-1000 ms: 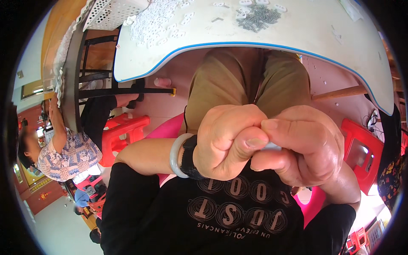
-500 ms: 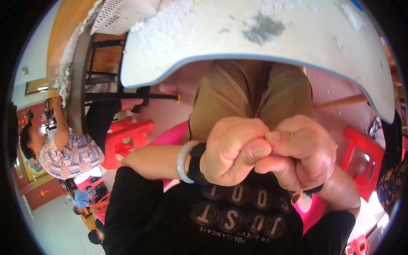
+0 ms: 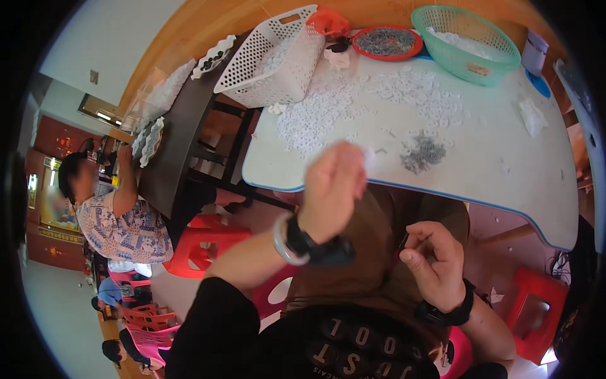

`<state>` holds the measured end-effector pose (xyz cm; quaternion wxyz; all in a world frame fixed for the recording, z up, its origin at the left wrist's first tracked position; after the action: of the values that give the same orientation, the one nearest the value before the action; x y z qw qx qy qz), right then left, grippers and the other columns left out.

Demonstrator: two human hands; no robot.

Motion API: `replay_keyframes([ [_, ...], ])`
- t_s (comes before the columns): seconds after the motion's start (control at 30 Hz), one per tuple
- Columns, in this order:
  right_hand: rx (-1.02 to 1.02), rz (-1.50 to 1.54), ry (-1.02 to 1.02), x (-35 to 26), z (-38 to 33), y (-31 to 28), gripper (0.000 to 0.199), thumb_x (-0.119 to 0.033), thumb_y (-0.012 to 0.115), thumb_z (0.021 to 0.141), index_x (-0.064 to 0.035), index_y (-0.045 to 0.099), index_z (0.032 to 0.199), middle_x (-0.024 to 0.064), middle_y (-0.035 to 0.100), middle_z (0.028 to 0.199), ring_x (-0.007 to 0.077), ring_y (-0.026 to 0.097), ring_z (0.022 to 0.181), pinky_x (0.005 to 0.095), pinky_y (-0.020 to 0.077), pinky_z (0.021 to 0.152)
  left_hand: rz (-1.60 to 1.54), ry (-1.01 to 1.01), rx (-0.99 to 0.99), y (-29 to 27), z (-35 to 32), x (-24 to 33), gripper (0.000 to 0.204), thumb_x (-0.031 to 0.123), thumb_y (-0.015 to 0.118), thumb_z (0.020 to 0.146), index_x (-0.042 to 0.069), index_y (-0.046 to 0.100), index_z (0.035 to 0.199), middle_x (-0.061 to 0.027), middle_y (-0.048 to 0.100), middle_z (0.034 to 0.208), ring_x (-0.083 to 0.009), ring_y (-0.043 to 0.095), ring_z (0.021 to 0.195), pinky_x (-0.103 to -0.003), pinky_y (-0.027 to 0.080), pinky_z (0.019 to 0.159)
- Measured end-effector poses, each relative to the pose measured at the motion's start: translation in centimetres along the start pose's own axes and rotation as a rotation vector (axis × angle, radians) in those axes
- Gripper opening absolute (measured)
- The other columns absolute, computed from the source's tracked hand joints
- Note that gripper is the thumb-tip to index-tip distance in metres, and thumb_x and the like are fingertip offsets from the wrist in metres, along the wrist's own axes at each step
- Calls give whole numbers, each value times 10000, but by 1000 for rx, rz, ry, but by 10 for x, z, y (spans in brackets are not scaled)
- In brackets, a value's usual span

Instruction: Manually assembling small white plastic components by inserting metal pins into them at a factory workstation.

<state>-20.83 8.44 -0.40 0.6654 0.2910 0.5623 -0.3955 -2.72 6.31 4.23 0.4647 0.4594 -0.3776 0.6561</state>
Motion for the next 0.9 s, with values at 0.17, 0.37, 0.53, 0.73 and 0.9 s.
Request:
replay_keyframes([
  [0.17,-70,-124,-29,-3,-2,13,167,-23,684,799,0,601,942,70,594,759,126,575,650,244,456,584,559,456,201,-99,100,41,222,204,469,964,38,606,910,27,507,696,-73,447,650,-245,399,579],
  [0.37,-203,-199,-55,-1,-4,36,136,-44,693,786,-7,601,879,125,604,766,248,632,686,314,496,599,1531,344,133,-171,190,18,275,253,455,933,14,582,890,-237,630,804,-428,609,770,-525,473,690],
  [0.53,-199,-368,-212,-23,-5,28,120,-67,681,784,-16,592,845,130,598,756,301,606,689,354,486,603,1572,325,49,-134,181,20,272,281,546,890,25,636,865,-207,647,816,-401,623,783,-498,484,678],
  [0.73,114,-545,-282,-51,12,-38,129,-51,680,770,-11,597,860,146,600,758,318,598,685,370,481,606,980,588,-164,-28,96,44,141,144,661,808,20,605,846,-143,589,861,-335,570,829,-404,456,727],
  [0.9,486,-844,-239,-62,17,-124,179,-36,667,771,1,592,930,150,599,837,304,601,727,362,477,647,747,403,-302,30,67,6,163,97,641,799,8,611,932,-142,589,924,-311,570,836,-378,464,751],
])
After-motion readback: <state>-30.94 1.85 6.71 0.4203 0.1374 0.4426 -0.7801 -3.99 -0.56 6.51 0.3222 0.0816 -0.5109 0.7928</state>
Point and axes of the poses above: each hand's wrist, its own z-axis towards the middle knuckle, its own y-axis out of the palm, x = y × z, the point moved 10 cm from there along z, towards the middle knuckle
